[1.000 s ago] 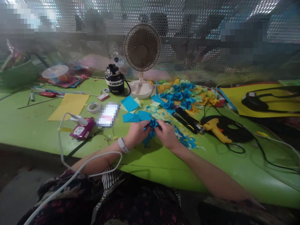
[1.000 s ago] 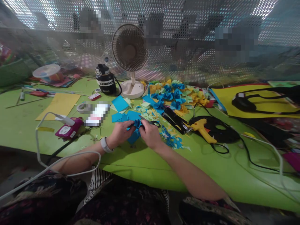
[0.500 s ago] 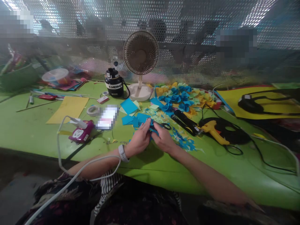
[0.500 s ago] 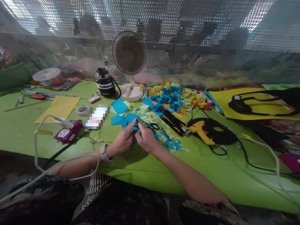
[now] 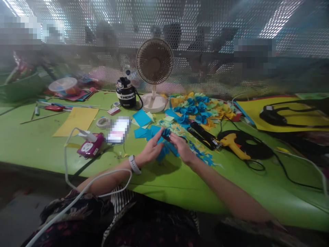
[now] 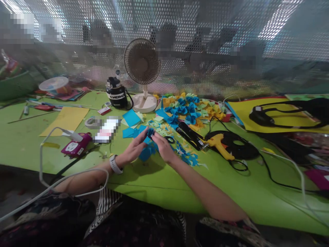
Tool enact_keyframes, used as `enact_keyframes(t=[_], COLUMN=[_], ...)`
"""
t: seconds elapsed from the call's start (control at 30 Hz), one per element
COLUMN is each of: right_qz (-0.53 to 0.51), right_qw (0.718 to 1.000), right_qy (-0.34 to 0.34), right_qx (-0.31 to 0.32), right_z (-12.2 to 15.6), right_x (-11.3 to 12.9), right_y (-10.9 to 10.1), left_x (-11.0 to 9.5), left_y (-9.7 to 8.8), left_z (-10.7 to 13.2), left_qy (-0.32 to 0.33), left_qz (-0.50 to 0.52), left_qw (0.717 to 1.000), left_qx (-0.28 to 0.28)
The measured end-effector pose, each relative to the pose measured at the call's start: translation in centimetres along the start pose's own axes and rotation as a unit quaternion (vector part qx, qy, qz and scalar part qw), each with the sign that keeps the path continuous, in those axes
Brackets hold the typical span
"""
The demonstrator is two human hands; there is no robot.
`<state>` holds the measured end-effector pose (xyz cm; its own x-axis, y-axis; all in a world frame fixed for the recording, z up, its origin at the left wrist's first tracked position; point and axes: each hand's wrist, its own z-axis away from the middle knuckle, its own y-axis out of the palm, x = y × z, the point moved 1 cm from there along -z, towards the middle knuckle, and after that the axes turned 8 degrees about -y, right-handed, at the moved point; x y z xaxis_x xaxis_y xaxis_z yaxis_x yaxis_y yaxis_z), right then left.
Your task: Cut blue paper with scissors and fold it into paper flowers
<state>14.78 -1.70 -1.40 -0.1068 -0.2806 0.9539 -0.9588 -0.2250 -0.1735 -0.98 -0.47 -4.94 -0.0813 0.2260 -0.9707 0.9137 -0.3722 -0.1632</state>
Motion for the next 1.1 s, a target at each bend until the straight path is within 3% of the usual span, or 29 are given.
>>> enact_keyframes(t=[0.17, 0.37, 0.57, 0.77, 0.87, 1.1], right_qz=[0.067, 0.172, 0.093, 0.009, -0.029, -0.047], right_qw=[0.998, 0.984, 0.995, 0.999, 0.998, 0.996], right_qy=[-0.004, -0.032, -0.011, 0.011, 0.019, 0.04], right_qx=[0.008, -0.034, -0.038, -0.048, -0.057, -0.059], right_z=[-0.6, -0.6, -0.9, -0.7, -0.6, -0.4], right_x=[-0.8, -1.4, -2.2, -1.5, -1.0, -0.8], right_y=[-0.9, -1.6, -2.0, -1.5, -1.1, -0.7], left_x=[0.4, -0.3, -1.5, -1.7, -1.7, -1.6], left_y=[-0.2, -0.8, -1.6, -1.3, -1.1, -0.9], left_z=[-1.2, -1.5, -1.3, -1.3, -1.3, -1.3], left_qy=[-0.068, -0.08, -0.093, -0.153, -0.177, -0.152], left_qz=[0.084, 0.043, 0.033, 0.197, 0.232, 0.219], left_qw=[0.993, 0.993, 0.992, 0.966, 0.954, 0.96], left_qx=[-0.048, -0.073, -0.073, -0.061, -0.067, -0.081])
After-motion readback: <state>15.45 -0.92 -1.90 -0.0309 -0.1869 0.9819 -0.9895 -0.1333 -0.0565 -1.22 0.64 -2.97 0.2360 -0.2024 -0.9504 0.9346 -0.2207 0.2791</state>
